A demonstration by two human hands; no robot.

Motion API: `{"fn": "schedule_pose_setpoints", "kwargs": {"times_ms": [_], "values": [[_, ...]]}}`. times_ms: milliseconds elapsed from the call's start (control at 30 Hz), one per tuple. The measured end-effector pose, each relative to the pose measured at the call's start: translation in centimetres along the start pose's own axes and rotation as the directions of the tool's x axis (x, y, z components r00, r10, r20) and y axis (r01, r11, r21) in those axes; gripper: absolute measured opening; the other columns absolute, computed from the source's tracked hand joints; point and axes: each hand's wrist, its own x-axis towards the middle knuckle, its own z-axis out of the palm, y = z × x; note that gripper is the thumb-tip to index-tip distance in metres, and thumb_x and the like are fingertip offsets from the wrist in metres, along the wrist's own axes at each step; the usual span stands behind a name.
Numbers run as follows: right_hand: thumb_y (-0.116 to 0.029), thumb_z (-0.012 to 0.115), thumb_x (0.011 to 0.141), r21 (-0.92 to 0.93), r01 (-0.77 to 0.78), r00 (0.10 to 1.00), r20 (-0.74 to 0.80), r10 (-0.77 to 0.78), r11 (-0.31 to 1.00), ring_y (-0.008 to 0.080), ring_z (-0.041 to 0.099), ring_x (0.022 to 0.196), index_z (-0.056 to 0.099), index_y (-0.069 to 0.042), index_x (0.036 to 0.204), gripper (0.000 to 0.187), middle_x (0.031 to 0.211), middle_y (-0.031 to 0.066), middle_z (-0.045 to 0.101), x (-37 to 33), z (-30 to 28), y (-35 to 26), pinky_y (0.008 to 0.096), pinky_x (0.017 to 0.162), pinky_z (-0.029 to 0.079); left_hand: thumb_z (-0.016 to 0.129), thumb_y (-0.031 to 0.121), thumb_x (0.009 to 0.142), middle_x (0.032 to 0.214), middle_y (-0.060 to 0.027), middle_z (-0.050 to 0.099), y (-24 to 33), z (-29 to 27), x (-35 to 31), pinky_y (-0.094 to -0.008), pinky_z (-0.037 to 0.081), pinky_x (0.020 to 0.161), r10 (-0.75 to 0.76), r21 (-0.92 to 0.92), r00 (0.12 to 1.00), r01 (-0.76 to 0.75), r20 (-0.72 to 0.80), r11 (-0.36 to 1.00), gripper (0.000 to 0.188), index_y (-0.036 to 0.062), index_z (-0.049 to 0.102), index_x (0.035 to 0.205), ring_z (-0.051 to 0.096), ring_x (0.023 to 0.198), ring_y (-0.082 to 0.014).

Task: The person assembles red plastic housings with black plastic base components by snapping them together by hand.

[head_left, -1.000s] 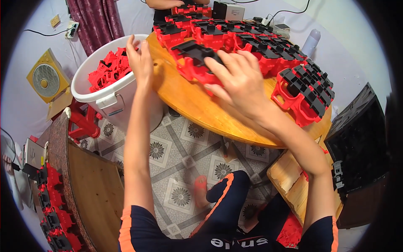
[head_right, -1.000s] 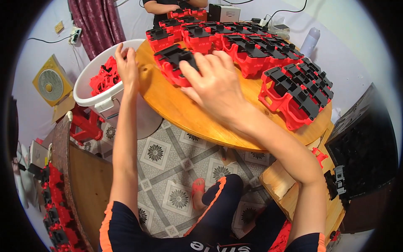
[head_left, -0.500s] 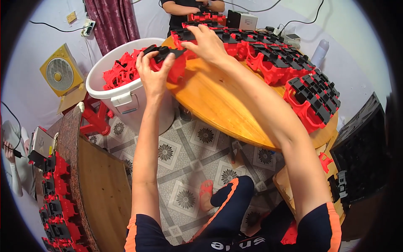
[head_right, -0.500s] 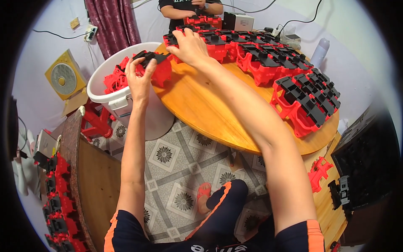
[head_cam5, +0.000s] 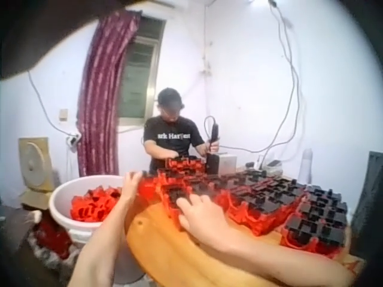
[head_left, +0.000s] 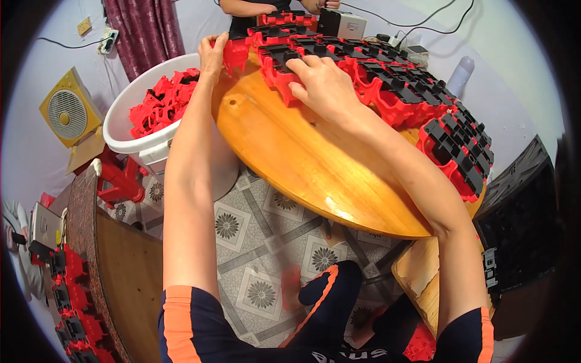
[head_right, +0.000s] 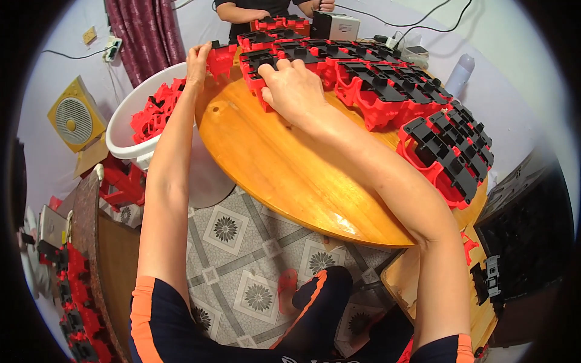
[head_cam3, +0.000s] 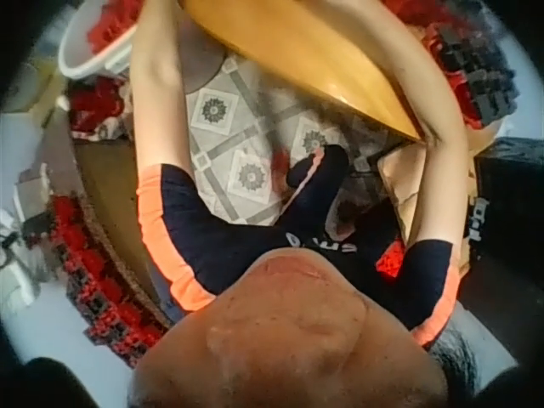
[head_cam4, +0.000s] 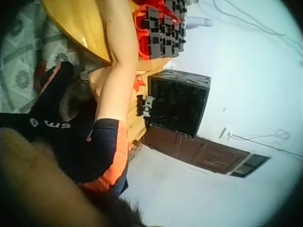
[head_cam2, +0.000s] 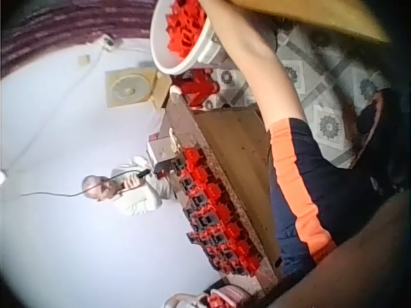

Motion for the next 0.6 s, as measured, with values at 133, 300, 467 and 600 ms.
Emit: {"fn": "schedule_pose_setpoints", "kwargs": {"times_ms": [133, 300, 467, 600], "values": [[-0.024, 0.065, 0.086, -0.076, 0.144, 0.974, -0.164, -0.155, 0.987, 0.0359, 0.055, 0.112, 0.05, -0.006, 0.128, 0.048, 0.121, 0.02, 0.055, -1.0, 1.2, 1.3, 0.0447, 0.09, 0.049, 0.059, 0.058, 0.088, 0.147, -0.0216, 0.033, -1.1, 3.5, 0.1, -0.0382, 0.031, 0.111, 0.031, -0.052, 0.967, -0.018, 0.254, 0.998, 0.087, 0.0, 0.03, 0.146, 0.036, 0.133, -0.031], [-0.025, 0.069, 0.083, -0.133, 0.096, 0.987, -0.116, -0.112, 0.986, 0.0389, 0.048, 0.123, 0.049, -0.006, 0.131, 0.056, 0.133, 0.0241, 0.049, -7.5, -2.7, 0.5, 0.0466, 0.1, 0.041, 0.048, 0.056, 0.096, 0.137, -0.0171, 0.049, -0.7, 5.5, -3.4, -0.0416, 0.034, 0.107, -0.368, -0.379, 0.874, 0.473, 0.318, 0.795, 0.069, 0.0097, 0.033, 0.144, 0.049, 0.121, -0.0314], [-0.021, 0.072, 0.079, -0.169, 0.072, 0.99, -0.11, -0.091, 0.983, 0.0336, 0.049, 0.122, 0.056, -0.009, 0.128, 0.052, 0.134, 0.0201, 0.05, -15.8, -14.3, -1.1, 0.0457, 0.103, 0.036, 0.062, 0.044, 0.093, 0.13, -0.0231, 0.05, 3.6, 1.6, -7.3, -0.0395, 0.04, 0.1, 0.323, 0.207, 0.89, -0.267, -0.321, 0.941, 0.071, -0.0065, 0.039, 0.138, 0.051, 0.117, -0.0308], [-0.007, 0.064, 0.077, -0.358, -0.345, 0.895, -0.405, 0.188, 0.868, 0.0311, 0.05, 0.121, 0.059, -0.01, 0.125, 0.048, 0.134, 0.0146, 0.051, -24.1, -21.5, 5.4, 0.0458, 0.1, 0.037, 0.066, 0.036, 0.09, 0.124, -0.0159, 0.053, 19.6, 6.1, -25.4, -0.039, 0.036, 0.102, 0.437, -0.136, 0.899, -0.434, -0.004, 0.891, 0.05, 0.0016, 0.055, 0.125, 0.046, 0.12, -0.0303]]}}
